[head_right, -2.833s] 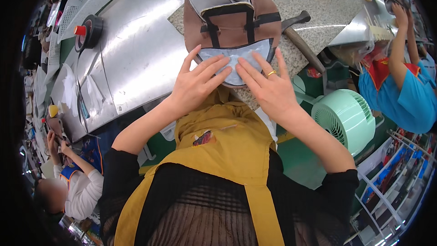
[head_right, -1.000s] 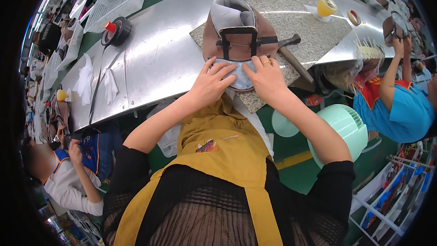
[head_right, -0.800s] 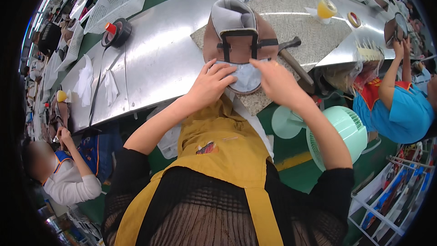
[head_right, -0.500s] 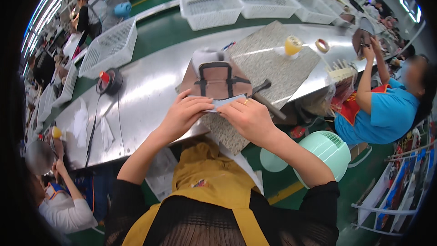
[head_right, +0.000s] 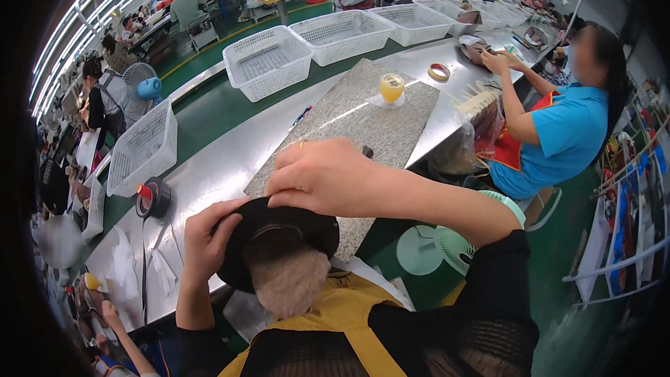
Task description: The person assembles a shoe by applying glue to the sole and upper, then using a hammer to secure the components together. The worker repeatedly hammers the shoe's edge while holding it against a workbench, then inspects the assembly and applies more glue to different sections.
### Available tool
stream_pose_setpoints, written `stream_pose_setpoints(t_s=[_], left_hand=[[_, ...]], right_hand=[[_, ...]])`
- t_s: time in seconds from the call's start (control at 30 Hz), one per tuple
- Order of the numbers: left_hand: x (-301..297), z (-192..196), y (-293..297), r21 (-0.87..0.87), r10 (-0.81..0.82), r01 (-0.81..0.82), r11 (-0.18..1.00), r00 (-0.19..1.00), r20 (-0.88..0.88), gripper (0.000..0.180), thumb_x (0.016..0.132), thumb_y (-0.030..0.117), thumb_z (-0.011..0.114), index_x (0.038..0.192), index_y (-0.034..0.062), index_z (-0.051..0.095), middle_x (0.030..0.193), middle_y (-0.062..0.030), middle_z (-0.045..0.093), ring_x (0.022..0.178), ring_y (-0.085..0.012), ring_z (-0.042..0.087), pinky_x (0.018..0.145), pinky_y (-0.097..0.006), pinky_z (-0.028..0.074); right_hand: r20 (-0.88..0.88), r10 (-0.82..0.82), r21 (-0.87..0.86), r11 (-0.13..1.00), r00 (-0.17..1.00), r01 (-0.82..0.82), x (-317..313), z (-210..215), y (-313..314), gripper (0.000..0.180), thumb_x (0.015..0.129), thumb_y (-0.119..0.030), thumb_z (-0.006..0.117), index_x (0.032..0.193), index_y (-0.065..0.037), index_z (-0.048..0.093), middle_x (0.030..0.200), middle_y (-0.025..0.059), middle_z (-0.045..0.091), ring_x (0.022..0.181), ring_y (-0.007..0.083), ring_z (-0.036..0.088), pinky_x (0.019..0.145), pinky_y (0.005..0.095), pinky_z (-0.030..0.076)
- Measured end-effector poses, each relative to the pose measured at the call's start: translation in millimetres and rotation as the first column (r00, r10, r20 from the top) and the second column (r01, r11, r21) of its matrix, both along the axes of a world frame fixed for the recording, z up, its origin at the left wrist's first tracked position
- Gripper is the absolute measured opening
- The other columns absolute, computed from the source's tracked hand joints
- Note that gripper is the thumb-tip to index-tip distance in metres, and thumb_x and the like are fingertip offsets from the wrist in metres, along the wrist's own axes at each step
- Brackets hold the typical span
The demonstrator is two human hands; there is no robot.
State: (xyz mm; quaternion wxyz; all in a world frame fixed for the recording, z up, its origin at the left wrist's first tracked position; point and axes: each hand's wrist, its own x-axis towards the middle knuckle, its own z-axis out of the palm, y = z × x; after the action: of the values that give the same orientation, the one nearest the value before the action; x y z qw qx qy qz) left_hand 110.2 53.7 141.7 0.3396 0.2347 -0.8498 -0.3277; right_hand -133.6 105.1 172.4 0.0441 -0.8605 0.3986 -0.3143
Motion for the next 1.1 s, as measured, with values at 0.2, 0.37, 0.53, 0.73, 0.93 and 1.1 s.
stream_pose_setpoints(t_s=[0.2, 0.37, 0.53, 0.73, 0.93, 1.1], left_hand=[[7.2, -11.1, 3.9, -0.194, 0.022, -0.033, 0.981, 0.998, -0.056, 0.027, 0.085, -0.004, 0.057, 0.11, 0.0015, 0.065, 0.089, -0.0104, 0.068, 0.071, -0.0208, 0.063, 0.09, -0.034, 0.045], [25.5, -21.5, -6.3, 0.059, 0.095, -0.08, 0.995, 0.937, -0.335, 0.055, 0.097, 0.027, 0.046, 0.142, -0.0011, 0.028, 0.128, -0.0193, 0.056, 0.119, -0.0266, 0.054, 0.104, -0.041, 0.035], [50.8, -86.2, -57.3, 0.361, 0.308, -0.254, 0.897, 0.946, -0.101, 0.042, 0.1, 0.028, 0.042, 0.131, -0.0002, 0.047, 0.12, -0.0124, 0.061, 0.111, -0.0198, 0.057, 0.101, -0.034, 0.038], [63.9, -213.1, -32.6, -0.06, 0.399, -0.398, 0.915, 0.88, 0.256, 0.032, 0.084, 0.011, 0.062, 0.115, 0.0055, 0.06, 0.118, -0.0127, 0.059, 0.114, -0.0313, 0.052, 0.1, -0.04, 0.037], [46.9, -223.7, -12.2, -0.379, 0.545, -0.43, 0.819, 0.79, 0.281, 0.027, 0.082, 0.011, 0.064, 0.109, 0.0077, 0.061, 0.125, -0.0098, 0.053, 0.12, -0.0302, 0.046, 0.105, -0.048, 0.031], [37.9, -221.6, -12.5, -0.392, 0.55, -0.432, 0.812, 0.79, 0.269, 0.024, 0.082, 0.01, 0.063, 0.106, 0.0078, 0.061, 0.123, -0.0096, 0.054, 0.118, -0.0298, 0.047, 0.103, -0.047, 0.033]], right_hand=[[-0.126, -0.035, -0.177, 0.984, 0.991, 0.012, 13.4, 18.3, 11.5, 0.014, 0.081, -0.016, 0.065, 0.094, -0.011, 0.065, 0.078, 0.0024, 0.054, 0.072, 0.0186, 0.061, 0.054, 0.0324, 0.047], [-0.246, -0.06, -0.259, 0.966, 0.967, -0.006, 17.0, 39.7, 17.8, 0.015, 0.08, -0.014, 0.064, 0.094, -0.011, 0.063, 0.082, 0.0011, 0.053, 0.07, 0.0159, 0.061, 0.052, 0.0315, 0.047], [-0.047, -0.046, -0.046, 0.998, 0.998, 0.044, -4.4, 45.9, 10.0, 0.009, 0.081, -0.012, 0.068, 0.089, -0.01, 0.064, 0.086, 0.0025, 0.055, 0.071, 0.0183, 0.06, 0.057, 0.0304, 0.048], [0.118, -0.15, 0.237, 0.964, 0.982, 0.119, -59.8, 54.7, -36.5, 0.013, 0.083, -0.018, 0.067, 0.088, -0.005, 0.068, 0.084, 0.0077, 0.061, 0.075, 0.0189, 0.061, 0.066, 0.0309, 0.048], [0.153, -0.611, 0.06, 0.79, 0.776, 0.61, -209.1, 102.1, -126.4, 0.023, 0.086, -0.028, 0.066, 0.094, -0.007, 0.069, 0.07, -0.002, 0.061, 0.058, 0.0051, 0.053, 0.051, 0.0224, 0.043], [0.256, -0.839, -0.348, 0.384, 0.481, 0.855, -347.2, 145.6, -177.1, 0.029, 0.087, -0.025, 0.06, 0.109, -0.007, 0.064, 0.086, 0.0083, 0.067, 0.067, 0.0146, 0.066, 0.062, 0.0274, 0.05]])
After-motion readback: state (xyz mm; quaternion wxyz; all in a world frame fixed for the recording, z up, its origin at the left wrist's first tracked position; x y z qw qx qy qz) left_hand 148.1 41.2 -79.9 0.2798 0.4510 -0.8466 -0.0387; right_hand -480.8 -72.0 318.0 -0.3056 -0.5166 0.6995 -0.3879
